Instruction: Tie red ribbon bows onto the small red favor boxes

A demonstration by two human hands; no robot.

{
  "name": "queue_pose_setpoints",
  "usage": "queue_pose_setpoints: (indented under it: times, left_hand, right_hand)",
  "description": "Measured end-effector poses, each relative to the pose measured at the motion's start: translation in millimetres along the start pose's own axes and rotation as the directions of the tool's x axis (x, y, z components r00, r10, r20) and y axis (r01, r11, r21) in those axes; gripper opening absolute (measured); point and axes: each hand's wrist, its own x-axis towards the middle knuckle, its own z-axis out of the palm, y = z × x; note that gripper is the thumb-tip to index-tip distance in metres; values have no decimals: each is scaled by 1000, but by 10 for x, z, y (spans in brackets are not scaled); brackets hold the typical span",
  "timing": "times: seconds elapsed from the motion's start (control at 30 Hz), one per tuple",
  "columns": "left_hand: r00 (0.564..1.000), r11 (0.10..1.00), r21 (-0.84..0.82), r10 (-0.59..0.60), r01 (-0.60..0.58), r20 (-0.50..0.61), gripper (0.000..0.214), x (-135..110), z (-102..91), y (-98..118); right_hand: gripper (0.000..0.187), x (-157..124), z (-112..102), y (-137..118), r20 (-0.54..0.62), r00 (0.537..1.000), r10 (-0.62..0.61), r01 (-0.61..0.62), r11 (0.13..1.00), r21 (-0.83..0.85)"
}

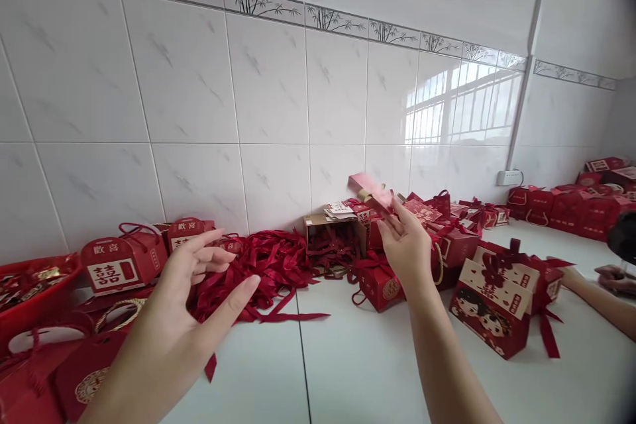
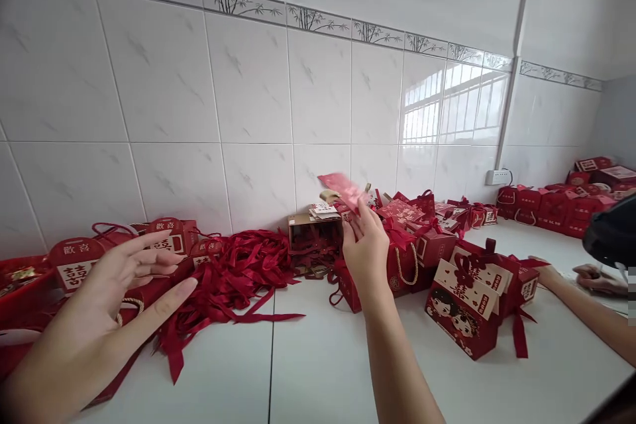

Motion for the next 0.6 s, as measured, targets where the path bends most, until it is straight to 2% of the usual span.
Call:
queue_pose_setpoints:
  times: [0.03,0.1,0.2,0.37,0.43,0.5,0.6]
  left_hand:
    - [1000,1000,-7,12,-12,6,62,9,6,-20]
    - [999,1000,-12,29,-29,17,62,15,22,-43]
    - [998,1000,19,18,-19,60,60,4,49,-35]
    - [992,999,37,24,-29,125,57,-22,64,13]
    - [993,998,45,32,-38,111,58,-4,46,-7]
    - [995,997,74,27,-34,91,57,53,-1,-77]
    - [999,981,190,-27,20,31,55,211,-150,-295]
  right_hand:
    - [60,23,22,60,17,1000,-26,26,999,48]
    - [71,18,75,136,145,989,-33,22,997,78]
    - [68,-67,144,139,329,944,-28,28,1000,4]
    - [56,-178,160,2,580,814,31,115,970,-212]
    - [55,-192,151,-40,621,781,67,125,957,-261]
    - [54,-201,145,-54,635,769,78,133,951,-278]
    - [53,-218,146,-16,649,756,84,165,935,-314]
